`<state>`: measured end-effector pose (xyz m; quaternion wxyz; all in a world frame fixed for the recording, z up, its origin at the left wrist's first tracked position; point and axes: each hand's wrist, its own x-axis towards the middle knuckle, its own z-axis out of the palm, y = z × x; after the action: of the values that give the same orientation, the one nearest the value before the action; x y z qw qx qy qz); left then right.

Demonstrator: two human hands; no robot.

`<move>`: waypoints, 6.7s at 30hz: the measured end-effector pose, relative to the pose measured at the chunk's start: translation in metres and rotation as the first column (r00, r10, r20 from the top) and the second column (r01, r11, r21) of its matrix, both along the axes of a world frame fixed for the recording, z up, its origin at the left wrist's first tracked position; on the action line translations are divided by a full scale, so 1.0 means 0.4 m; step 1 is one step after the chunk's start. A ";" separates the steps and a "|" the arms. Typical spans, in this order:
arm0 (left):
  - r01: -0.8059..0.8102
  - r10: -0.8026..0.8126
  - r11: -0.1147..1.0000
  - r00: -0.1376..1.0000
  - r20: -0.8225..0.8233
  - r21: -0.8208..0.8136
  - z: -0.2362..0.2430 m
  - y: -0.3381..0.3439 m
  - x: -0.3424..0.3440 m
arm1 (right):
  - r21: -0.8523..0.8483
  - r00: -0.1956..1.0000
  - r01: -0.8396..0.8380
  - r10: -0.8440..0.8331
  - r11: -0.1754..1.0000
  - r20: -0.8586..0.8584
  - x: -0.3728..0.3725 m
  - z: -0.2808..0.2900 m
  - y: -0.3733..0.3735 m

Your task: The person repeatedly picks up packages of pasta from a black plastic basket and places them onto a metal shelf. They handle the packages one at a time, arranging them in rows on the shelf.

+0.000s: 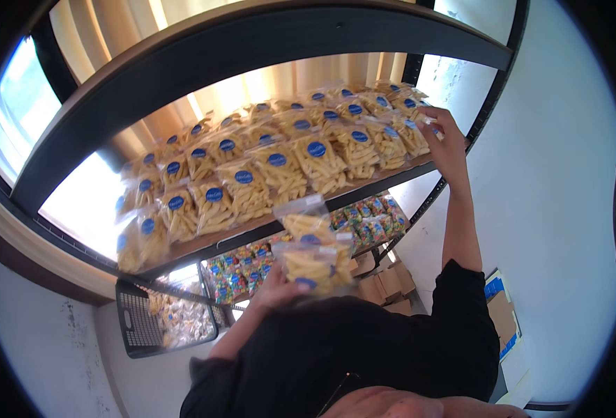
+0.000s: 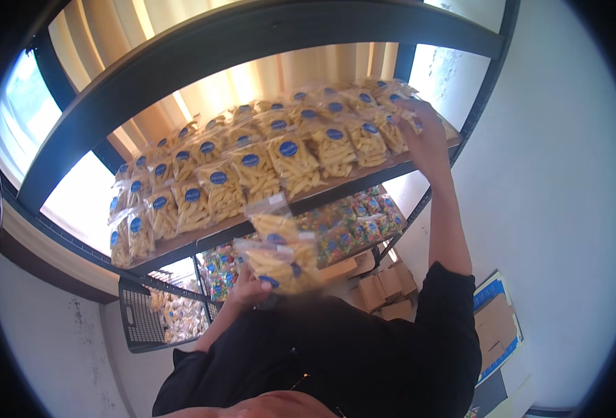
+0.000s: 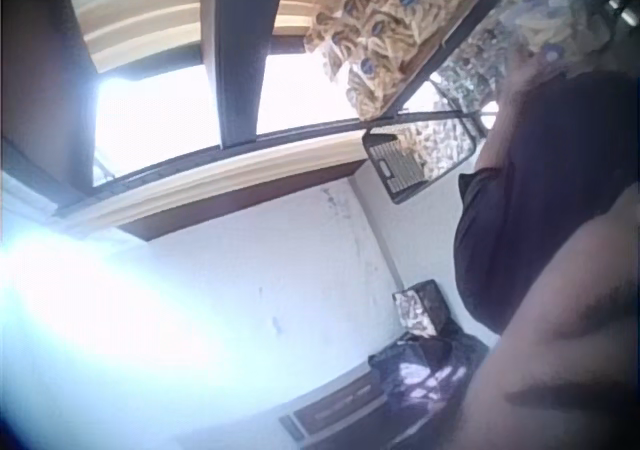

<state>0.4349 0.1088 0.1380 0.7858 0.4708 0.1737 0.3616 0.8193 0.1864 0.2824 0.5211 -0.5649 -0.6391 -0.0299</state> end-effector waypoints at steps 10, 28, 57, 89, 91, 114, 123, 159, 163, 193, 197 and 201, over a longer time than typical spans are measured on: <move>-0.001 0.007 0.999 0.991 0.135 -0.044 0.053 0.021 0.080 | -0.506 0.868 -0.452 0.492 0.735 -0.061 -0.284 -0.042 -0.301; 0.009 -0.010 1.000 0.993 0.115 0.010 0.079 0.017 0.118 | -0.278 0.928 -0.292 0.201 0.915 -0.313 -0.141 -0.029 -0.363; -0.071 0.100 0.978 0.985 -0.141 0.197 0.033 0.016 0.114 | -0.020 0.985 0.169 -0.168 0.985 0.027 0.171 -0.008 0.062; 0.089 -0.099 0.951 0.995 0.019 0.297 0.139 0.031 0.226 | -0.374 0.981 0.072 -0.133 0.925 -0.139 0.234 -0.048 0.067; 0.067 -0.073 0.966 0.997 0.017 0.252 0.132 0.027 0.208 | -0.361 0.985 0.174 -0.158 0.916 0.072 0.230 -0.059 0.074; 0.109 -0.027 0.910 0.978 -0.206 0.400 0.144 0.041 0.328 | -0.443 0.782 -0.618 0.450 0.650 -0.431 -0.127 -0.128 -0.251; 0.253 -0.228 0.864 0.967 -0.112 0.435 0.123 0.047 0.335 | 0.044 0.833 -0.163 0.162 0.986 -0.530 0.218 -0.049 -0.121; 0.131 0.001 0.935 0.929 -0.371 0.330 0.039 0.011 0.254 | -0.067 0.901 0.368 -0.374 0.927 -0.221 0.298 -0.172 0.076; 0.124 -0.022 0.960 0.927 -0.375 0.251 0.036 0.003 0.250 | -0.008 0.886 0.372 -0.358 0.928 -0.295 0.286 -0.201 0.094; 0.115 -0.031 0.978 0.906 -0.423 0.173 0.012 -0.014 0.260 | -0.119 0.861 0.437 -0.453 0.892 -0.231 0.257 -0.169 0.080; 0.119 -0.036 0.977 0.908 -0.417 0.174 0.007 -0.016 0.258 | -0.048 0.870 0.366 -0.360 0.929 -0.338 0.266 -0.170 0.067; 0.112 -0.036 0.980 0.913 -0.406 0.165 -0.004 -0.020 0.260 | -0.015 0.862 0.370 -0.350 0.929 -0.366 0.266 -0.177 0.041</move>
<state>0.5388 0.1010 0.1365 0.6994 0.6121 0.2788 0.2417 0.9258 0.2027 0.2116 0.6306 -0.6552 -0.4140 -0.0397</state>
